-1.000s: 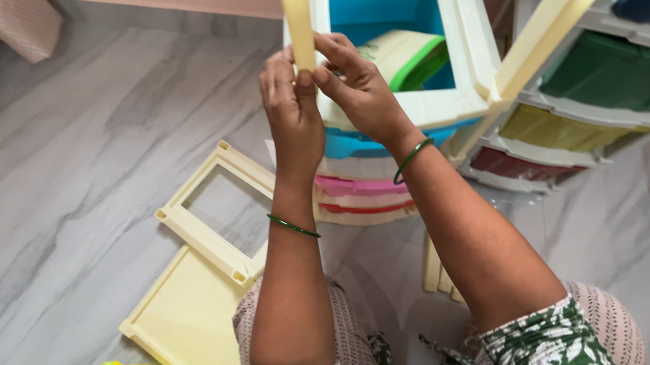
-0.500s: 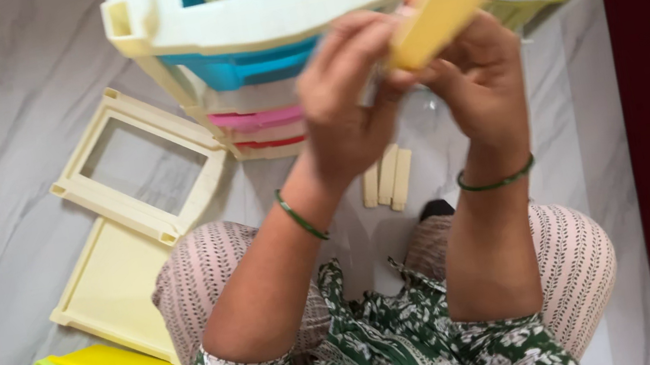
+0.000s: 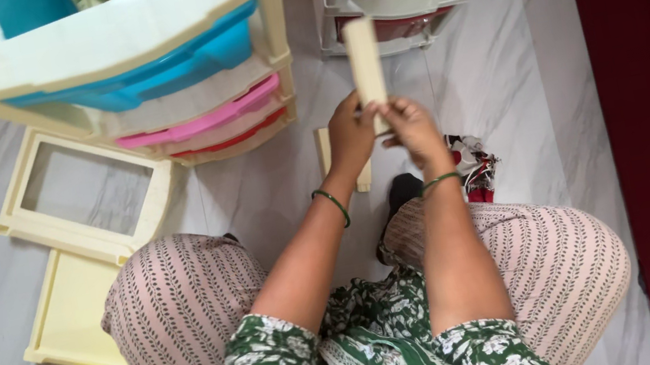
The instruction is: The person sits on the floor and assembles plastic storage bins by inserting short plastic legs into the corners of each bin. They handle multiple bins in different colors, including blue, pink, and red, and stack the completed bins together.
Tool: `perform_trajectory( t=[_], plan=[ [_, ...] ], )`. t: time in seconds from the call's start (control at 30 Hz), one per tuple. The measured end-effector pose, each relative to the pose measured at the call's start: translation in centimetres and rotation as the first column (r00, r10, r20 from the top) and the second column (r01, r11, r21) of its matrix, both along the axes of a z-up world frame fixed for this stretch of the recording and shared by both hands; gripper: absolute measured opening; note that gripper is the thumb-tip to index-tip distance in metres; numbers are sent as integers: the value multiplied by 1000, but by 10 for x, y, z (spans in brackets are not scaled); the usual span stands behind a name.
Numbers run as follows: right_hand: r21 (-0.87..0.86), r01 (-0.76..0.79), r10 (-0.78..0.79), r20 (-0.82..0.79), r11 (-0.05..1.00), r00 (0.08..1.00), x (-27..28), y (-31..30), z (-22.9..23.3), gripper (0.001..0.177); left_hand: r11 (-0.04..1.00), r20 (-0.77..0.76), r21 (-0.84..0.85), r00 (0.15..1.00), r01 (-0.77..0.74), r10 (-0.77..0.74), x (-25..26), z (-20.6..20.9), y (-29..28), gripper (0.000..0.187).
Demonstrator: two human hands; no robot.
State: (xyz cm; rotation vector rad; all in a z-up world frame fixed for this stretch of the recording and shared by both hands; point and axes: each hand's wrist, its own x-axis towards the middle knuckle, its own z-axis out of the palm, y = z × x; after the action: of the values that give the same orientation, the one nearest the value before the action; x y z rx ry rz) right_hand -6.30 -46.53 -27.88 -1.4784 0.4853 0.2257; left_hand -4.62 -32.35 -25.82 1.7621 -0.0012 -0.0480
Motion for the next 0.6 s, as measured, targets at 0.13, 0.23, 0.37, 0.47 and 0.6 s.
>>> perform_trajectory(
  t=[0.13,0.23,0.37,0.47,0.6],
  plan=[
    [25,-68,72,-253,997,965,-21,30,-72,30,994,-241,108,971,20,7,-18,-93,16,50],
    [78,-44,71,-391,996,917,-40,50,-113,35,977,-365,198,931,83,-5,-33,-135,28,57],
    [123,-27,75,-402,992,912,-47,62,-143,36,968,-457,210,889,137,-26,-45,-167,30,54],
    [93,-13,54,-452,996,890,-46,64,-152,42,975,-515,168,857,146,-40,-47,-184,26,54],
    [80,22,23,-518,997,855,-53,67,-163,54,969,-573,160,817,188,-64,-51,-200,24,48]
  ],
)
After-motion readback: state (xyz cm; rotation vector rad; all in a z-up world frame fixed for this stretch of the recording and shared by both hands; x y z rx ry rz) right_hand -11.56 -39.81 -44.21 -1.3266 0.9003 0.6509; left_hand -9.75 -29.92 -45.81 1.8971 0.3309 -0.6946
